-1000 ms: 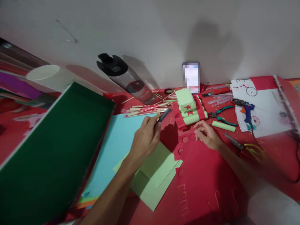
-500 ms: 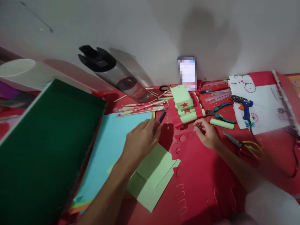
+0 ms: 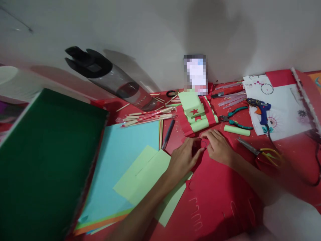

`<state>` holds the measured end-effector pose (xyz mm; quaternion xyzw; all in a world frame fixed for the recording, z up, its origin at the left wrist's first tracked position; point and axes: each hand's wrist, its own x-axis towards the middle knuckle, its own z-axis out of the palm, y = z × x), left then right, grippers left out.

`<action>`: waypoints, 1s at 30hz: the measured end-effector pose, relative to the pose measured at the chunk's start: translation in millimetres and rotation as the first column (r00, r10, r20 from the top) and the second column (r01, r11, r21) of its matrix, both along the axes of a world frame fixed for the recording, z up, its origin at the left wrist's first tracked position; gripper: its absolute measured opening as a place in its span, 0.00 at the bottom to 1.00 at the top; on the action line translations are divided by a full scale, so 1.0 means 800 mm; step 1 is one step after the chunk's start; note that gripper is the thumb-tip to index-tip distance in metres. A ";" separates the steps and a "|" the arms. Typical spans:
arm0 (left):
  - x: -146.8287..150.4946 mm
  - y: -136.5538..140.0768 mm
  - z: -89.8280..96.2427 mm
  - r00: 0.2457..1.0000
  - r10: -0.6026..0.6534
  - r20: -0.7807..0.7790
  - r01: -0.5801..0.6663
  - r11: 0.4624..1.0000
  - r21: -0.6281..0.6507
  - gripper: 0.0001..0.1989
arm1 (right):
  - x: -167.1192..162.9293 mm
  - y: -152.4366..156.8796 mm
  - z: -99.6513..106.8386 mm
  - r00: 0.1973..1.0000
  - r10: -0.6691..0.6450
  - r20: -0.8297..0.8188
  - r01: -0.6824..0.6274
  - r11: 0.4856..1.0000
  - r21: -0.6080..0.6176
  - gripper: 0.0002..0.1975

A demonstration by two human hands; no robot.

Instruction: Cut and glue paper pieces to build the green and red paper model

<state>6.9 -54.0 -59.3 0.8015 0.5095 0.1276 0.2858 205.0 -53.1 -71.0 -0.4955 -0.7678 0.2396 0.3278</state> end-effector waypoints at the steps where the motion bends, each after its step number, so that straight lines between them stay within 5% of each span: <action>1: 0.002 0.000 -0.001 1.000 0.001 -0.014 -0.001 1.000 0.009 0.16 | 0.000 0.000 0.001 1.000 0.003 0.003 -0.003 1.000 0.000 0.24; 24: 0.009 0.002 -0.004 1.000 0.023 -0.017 -0.023 1.000 0.000 0.08 | -0.001 0.003 0.000 1.000 0.013 -0.009 -0.013 1.000 0.005 0.22; 30: -0.007 0.009 0.012 1.000 -0.006 0.000 0.006 0.999 -0.044 0.06 | 0.000 0.002 -0.006 0.997 0.011 0.078 -0.016 0.998 0.060 0.22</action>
